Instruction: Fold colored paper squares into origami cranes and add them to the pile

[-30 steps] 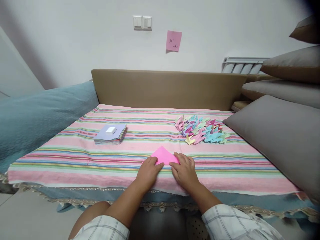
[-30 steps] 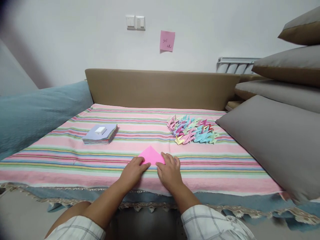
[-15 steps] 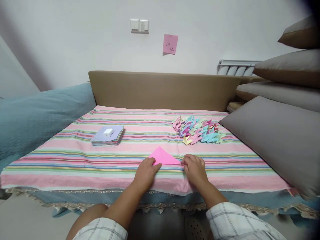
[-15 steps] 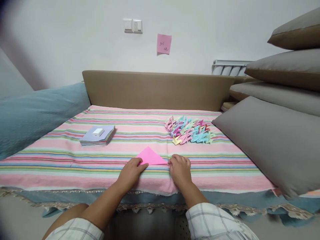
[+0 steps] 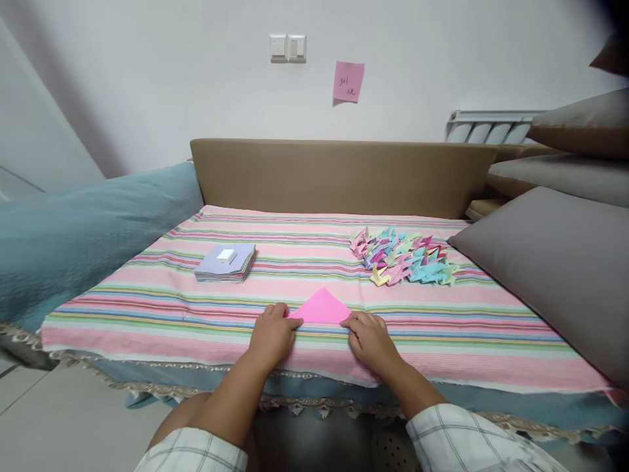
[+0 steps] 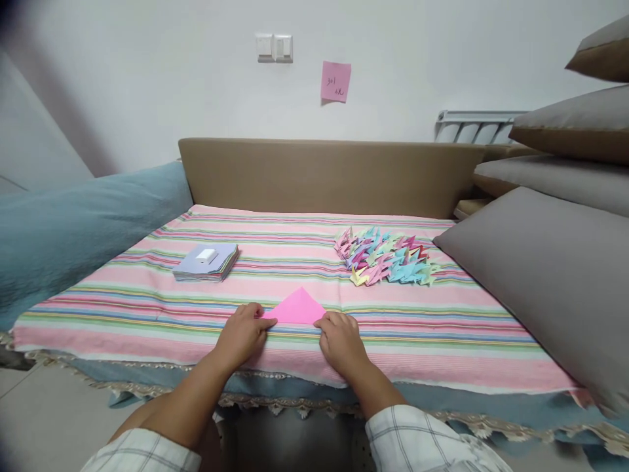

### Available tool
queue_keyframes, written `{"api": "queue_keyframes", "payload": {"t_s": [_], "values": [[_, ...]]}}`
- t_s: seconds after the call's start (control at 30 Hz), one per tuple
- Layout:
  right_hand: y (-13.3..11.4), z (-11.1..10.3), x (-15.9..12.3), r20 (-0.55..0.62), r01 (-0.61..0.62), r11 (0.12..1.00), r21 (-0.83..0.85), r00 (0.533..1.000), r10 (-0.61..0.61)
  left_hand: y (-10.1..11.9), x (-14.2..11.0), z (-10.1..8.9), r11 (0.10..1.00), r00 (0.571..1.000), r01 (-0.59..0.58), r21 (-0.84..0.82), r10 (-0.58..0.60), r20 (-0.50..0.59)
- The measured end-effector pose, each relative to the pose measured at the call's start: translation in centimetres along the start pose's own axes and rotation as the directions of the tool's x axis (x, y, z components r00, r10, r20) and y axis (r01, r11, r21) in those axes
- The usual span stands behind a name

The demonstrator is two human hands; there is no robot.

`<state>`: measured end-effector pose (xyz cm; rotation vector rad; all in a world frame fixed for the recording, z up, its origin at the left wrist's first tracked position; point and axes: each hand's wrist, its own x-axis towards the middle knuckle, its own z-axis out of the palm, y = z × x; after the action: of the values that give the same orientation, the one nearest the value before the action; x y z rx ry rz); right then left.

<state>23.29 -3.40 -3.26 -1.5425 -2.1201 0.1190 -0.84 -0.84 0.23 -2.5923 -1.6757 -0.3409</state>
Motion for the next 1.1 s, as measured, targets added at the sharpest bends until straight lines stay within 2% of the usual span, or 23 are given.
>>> {"api": "queue_keyframes", "payload": {"t_s": [0.17, 0.27, 0.33, 0.43, 0.57, 0.7, 0.83, 0.93, 1.1], "values": [[0.2, 0.3, 0.0, -0.005, -0.005, 1.0, 0.02, 1.0, 0.005, -2.3, -0.5, -1.5, 0.994, 0.992, 0.109, 0.012, -0.11, 0.062], [0.3, 0.5, 0.0, -0.013, -0.008, 0.999, 0.036, 1.0, 0.009, -2.7, -0.5, -1.5, 0.984, 0.984, 0.177, -0.026, -0.176, 0.042], [0.4, 0.6, 0.0, -0.028, -0.005, 0.999, 0.045, 1.0, 0.006, -2.5, -0.2, -1.2, 0.976, 0.98, 0.195, -0.093, -0.198, -0.027], [0.4, 0.8, 0.0, -0.059, 0.007, 0.998, 0.059, 0.998, -0.004, -1.6, 0.4, -0.3, 0.965, 0.978, 0.147, -0.218, -0.175, -0.113], [0.5, 0.9, 0.2, -0.112, -0.015, 0.996, 0.087, 0.993, 0.025, -0.5, 1.1, 0.7, 0.944, 0.975, 0.175, -0.28, -0.206, -0.084], [0.9, 0.7, 0.4, -0.197, -0.108, 0.989, 0.105, 0.972, 0.127, -0.1, 1.5, 0.8, 0.912, 0.964, 0.219, -0.348, -0.258, -0.068], [1.1, 0.5, 0.6, -0.161, -0.164, 0.972, 0.169, 0.968, 0.192, -0.1, 1.5, 0.8, 0.895, 0.966, 0.173, -0.411, -0.236, -0.108], [1.1, 0.5, 0.6, -0.143, -0.105, 0.972, 0.209, 0.98, 0.137, -0.3, 1.5, 0.9, 0.911, 0.971, 0.119, -0.395, -0.189, -0.145], [1.3, 1.2, 0.3, -0.144, 0.047, 0.978, 0.204, 0.989, -0.017, 0.1, 1.3, 1.2, 0.963, 0.98, 0.062, -0.264, -0.109, -0.166]]}}
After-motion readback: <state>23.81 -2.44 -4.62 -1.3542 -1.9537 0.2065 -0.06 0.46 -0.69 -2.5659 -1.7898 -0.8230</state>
